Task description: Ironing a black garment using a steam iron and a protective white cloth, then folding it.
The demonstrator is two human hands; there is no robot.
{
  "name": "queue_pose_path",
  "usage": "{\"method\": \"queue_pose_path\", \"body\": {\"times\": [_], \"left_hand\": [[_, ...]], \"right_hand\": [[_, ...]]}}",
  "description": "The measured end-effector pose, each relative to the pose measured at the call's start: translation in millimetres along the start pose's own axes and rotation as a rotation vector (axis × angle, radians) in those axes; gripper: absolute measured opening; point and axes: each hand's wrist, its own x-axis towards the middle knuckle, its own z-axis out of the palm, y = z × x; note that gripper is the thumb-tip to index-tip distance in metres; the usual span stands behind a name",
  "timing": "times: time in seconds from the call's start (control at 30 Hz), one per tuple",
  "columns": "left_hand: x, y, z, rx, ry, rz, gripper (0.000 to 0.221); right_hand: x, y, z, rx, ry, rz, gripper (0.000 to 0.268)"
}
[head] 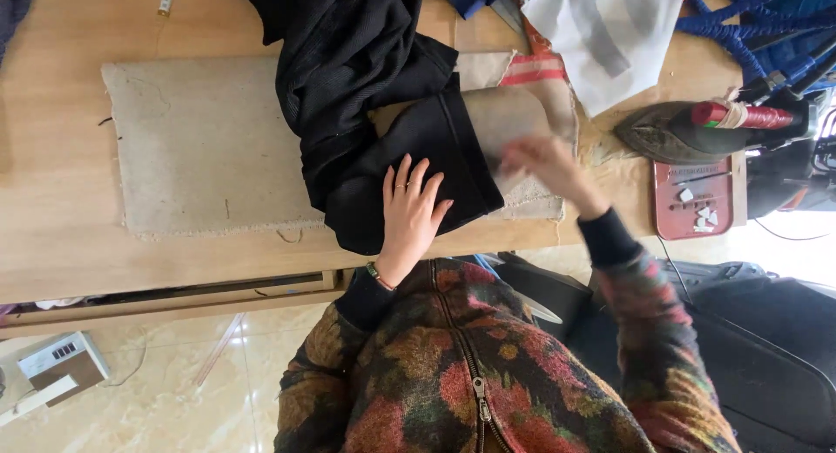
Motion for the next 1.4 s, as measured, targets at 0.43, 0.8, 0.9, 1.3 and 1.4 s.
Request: {"method": "queue_pose_path", "body": {"times": [0.43,0.8,0.9,1.3,1.4], "left_hand": [[72.0,7.8,-19.9,-0.309,-0.145,0.293,0.041],[161.1,-56.3,-136.8,-0.237,-0.192,0.682,0.036],[154.5,-74.0,-159.9,-0.370,-0.163,0.569,0.045],[113.5,-87.2,-191.2,-0.628,-0.187,0.032,0.051],[102.7,-91.9,-195.2,-0.612,-0.176,-0.011,0.073]], "right_hand": [[-44.4,-52.9,60.8,0.052,0.135,-0.037,0.024],[-20.2,-79.5,49.3,-0.301,0.179,-0.327,0.024],[-14.6,-84.3,47.9,-0.285,0.239,-0.378,0.031],[6.8,-95.3,57.6,0.306,0.305,-0.290,0.033],[7.6,-102.3,53.5,0.218,0.324,-0.297,0.046]]}}
